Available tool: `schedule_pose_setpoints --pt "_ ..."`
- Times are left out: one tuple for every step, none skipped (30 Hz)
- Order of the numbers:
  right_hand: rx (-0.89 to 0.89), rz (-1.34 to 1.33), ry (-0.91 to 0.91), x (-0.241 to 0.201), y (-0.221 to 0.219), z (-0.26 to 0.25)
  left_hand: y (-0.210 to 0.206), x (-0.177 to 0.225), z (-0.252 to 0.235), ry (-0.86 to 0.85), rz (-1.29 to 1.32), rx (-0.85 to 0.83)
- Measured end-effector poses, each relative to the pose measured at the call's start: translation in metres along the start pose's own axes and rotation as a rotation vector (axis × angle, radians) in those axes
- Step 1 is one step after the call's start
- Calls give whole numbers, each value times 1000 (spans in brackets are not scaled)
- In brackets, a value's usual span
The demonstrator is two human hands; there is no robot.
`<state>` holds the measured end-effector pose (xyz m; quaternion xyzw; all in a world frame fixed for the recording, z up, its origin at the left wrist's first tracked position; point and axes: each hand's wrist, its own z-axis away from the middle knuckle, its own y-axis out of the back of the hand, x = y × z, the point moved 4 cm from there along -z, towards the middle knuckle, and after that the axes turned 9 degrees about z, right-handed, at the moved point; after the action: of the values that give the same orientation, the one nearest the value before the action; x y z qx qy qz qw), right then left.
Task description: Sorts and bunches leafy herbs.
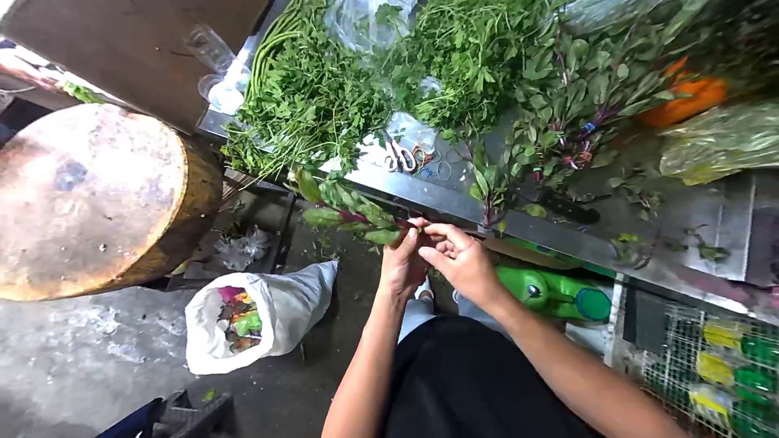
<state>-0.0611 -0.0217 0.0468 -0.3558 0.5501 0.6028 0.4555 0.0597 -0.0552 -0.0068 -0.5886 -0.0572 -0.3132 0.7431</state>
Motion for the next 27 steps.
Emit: schedule_pose_setpoints --pt "5 -44 -40 3 -5 -2 1 -3 1 7 11 -4" --pt "-17 -90 -92 5 -9 -2 2 -4 1 9 -6 6" --pt "-66 -128 -154 8 -12 0 5 -4 3 -4 -68 35" --pt "-131 -144 -226 11 -16 2 7 -3 3 -38 -186 71" --pt "-193 -151 -302 16 -18 6 9 -1 3 -94 -370 104" --pt "-253 -156 -377 22 -20 11 11 0 2 -176 -589 128" --pt "-306 -164 -448 28 -23 15 14 0 1 -276 -796 136" --pt "-345 -181 -503 34 -24 19 19 0 2 -351 -943 130" --pt "-383 -199 -528 39 -24 20 22 -3 5 -369 -988 126" --pt "-427 -191 -517 43 -22 19 25 -8 8 -305 -937 128" --pt "-474 -138 -478 47 -19 16 29 -16 12 -162 -813 128" --pt "-520 -53 -410 50 -15 14 33 -25 16 23 -652 115" --pt "-576 32 -336 52 -11 13 36 -34 20 194 -505 102" --pt "-637 97 -283 55 -7 12 37 -40 23 294 -400 102" --pt "-656 124 -258 59 -4 14 38 -44 23 328 -350 90" --pt "-628 127 -259 65 1 17 37 -46 22 325 -341 65" --pt "-558 125 -271 71 8 20 35 -49 20 309 -352 34" --pt "-459 136 -272 77 15 22 32 -52 17 295 -363 6" --pt "-356 161 -243 82 18 23 31 -55 14 283 -370 -12" --pt "-249 196 -181 87 19 23 29 -58 11 272 -371 0" --pt "-154 226 -114 91 17 23 27 -63 8 268 -365 40" --pt "-68 245 -55 93 15 23 24 -68 7 274 -369 84" --pt "11 262 -19 94 13 24 21 -75 6 292 -384 111" --pt "86 283 5 94 11 24 17 -81 6 315 -392 121" --pt "145 317 23 95 11 24 14 -86 6 340 -391 114" --pt "171 362 39 94 13 23 11 -89 6 353 -393 110" --pt "167 418 54 91 17 22 11 -92 5 360 -400 117"
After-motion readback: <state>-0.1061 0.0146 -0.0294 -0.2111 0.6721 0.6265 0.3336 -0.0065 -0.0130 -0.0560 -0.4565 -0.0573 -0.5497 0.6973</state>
